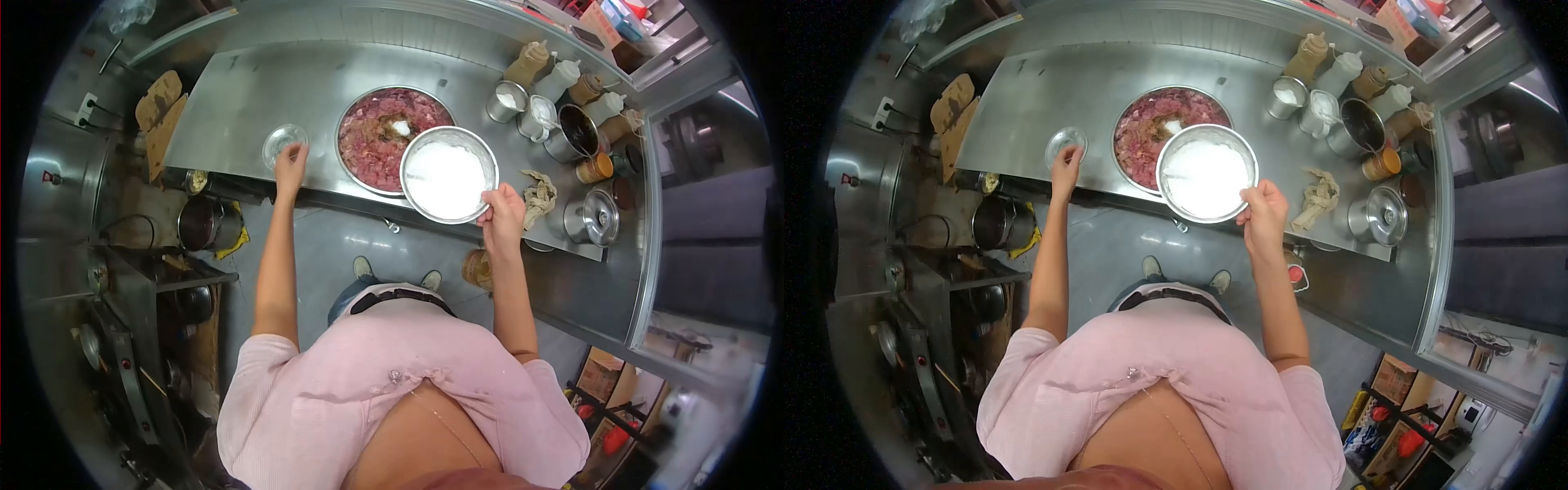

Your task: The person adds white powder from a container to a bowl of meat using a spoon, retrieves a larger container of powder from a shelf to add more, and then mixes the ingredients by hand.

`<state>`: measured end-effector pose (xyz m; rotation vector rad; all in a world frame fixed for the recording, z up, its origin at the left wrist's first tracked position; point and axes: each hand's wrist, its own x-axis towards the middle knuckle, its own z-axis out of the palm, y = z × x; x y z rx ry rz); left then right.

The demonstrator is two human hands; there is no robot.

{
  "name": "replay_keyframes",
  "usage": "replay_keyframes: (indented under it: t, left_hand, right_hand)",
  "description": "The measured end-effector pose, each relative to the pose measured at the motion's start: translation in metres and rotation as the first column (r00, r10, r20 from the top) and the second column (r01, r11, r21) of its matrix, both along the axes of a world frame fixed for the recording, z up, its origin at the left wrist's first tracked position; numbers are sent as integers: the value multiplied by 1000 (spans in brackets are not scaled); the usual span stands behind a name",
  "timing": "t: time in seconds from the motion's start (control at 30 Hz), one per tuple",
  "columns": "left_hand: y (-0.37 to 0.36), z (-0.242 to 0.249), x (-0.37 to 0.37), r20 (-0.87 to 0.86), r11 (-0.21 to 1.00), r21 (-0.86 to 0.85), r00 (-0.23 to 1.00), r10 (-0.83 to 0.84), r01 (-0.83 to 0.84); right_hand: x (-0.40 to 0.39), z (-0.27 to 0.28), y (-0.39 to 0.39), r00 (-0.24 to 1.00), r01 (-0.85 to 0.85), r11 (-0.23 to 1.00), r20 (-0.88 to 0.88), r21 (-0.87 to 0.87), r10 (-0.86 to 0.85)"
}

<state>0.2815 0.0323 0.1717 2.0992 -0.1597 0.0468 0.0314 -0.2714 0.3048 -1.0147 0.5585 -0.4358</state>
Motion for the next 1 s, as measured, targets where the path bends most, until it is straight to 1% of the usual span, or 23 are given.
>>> replay_keyframes:
  t: [0.03,0.07,0.13,0.2,0.23,0.3,0.33,0.4,0.43,0.47,0.53,0.57,0.63,0.67,0.7,0.73,0.77,0.8,0.83,0.87,0.9,0.93,1.0]
  left_hand:
    - [-15,23,-17,-157,982,-175,983,-91,63]
    - [-35,48,-41,-288,930,-356,936,-201,90]
    - [-68,91,-91,-345,781,-557,776,-528,283]
    - [-87,100,-122,-354,658,-693,654,-668,297]
    - [-92,104,-128,-354,661,-692,662,-661,290]
    - [-99,109,-135,-440,692,-705,672,-596,153]
    - [-99,105,-135,-440,694,-706,680,-587,142]
    - [-99,96,-134,-486,587,-809,543,-685,16]
    - [-98,95,-136,-471,533,-845,523,-711,-37]
    - [-97,91,-139,-473,532,-845,529,-705,-46]
    - [-96,82,-145,-437,475,-877,534,-724,-73]
    - [-96,78,-147,-426,464,-881,573,-700,-88]
    - [-95,77,-148,-406,454,-887,602,-688,-80]
    - [-94,75,-149,-384,445,-893,628,-676,-67]
    - [-93,76,-149,-389,448,-891,629,-673,-72]
    - [-92,78,-148,-398,490,-869,689,-605,-71]
    - [-93,80,-147,-399,531,-845,745,-535,-71]
    - [-92,83,-146,-399,531,-844,745,-535,-71]
    - [-91,86,-146,-424,619,-783,776,-467,-55]
    - [-90,87,-147,-441,702,-711,805,-397,-44]
    - [-90,88,-147,-445,704,-709,801,-400,-42]
    - [-90,89,-146,-438,721,-692,812,-386,-30]
    - [-90,90,-147,-433,738,-675,821,-373,-20]
  right_hand:
    - [3,-1,0,1000,-12,1000,-1,2,12]
    - [8,-1,1,1000,-17,1000,1,5,17]
    - [20,-3,6,999,-43,999,7,7,43]
    - [30,-6,16,997,-64,997,39,-38,66]
    - [33,-8,20,996,-76,996,41,-37,77]
    - [37,-10,26,993,-98,992,50,-80,102]
    - [38,-13,27,992,-113,990,49,-82,117]
    - [39,-18,31,985,-164,983,43,-82,168]
    - [37,-21,31,983,-178,981,38,-82,181]
    - [35,-24,30,979,-200,979,23,-50,201]
    - [31,-33,27,975,-221,975,9,-17,221]
    - [28,-38,26,968,-249,969,25,9,248]
    - [25,-38,23,959,-281,959,35,38,280]
    - [24,-35,22,954,-300,944,-56,-137,295]
    - [23,-30,22,945,-323,896,-146,-305,292]
    - [25,-25,23,944,-326,896,-148,-302,293]
    - [30,-19,23,972,-235,709,-143,-665,189]
    - [35,-13,23,991,-123,390,-93,-913,94]
    - [40,-4,28,991,-123,391,-95,-912,91]
    - [46,4,37,956,-200,295,-120,-934,266]
    - [52,7,46,890,-256,186,-156,-949,429]
    - [61,6,53,892,-257,189,-156,-948,425]
    - [77,4,61,827,-253,55,-186,-966,530]
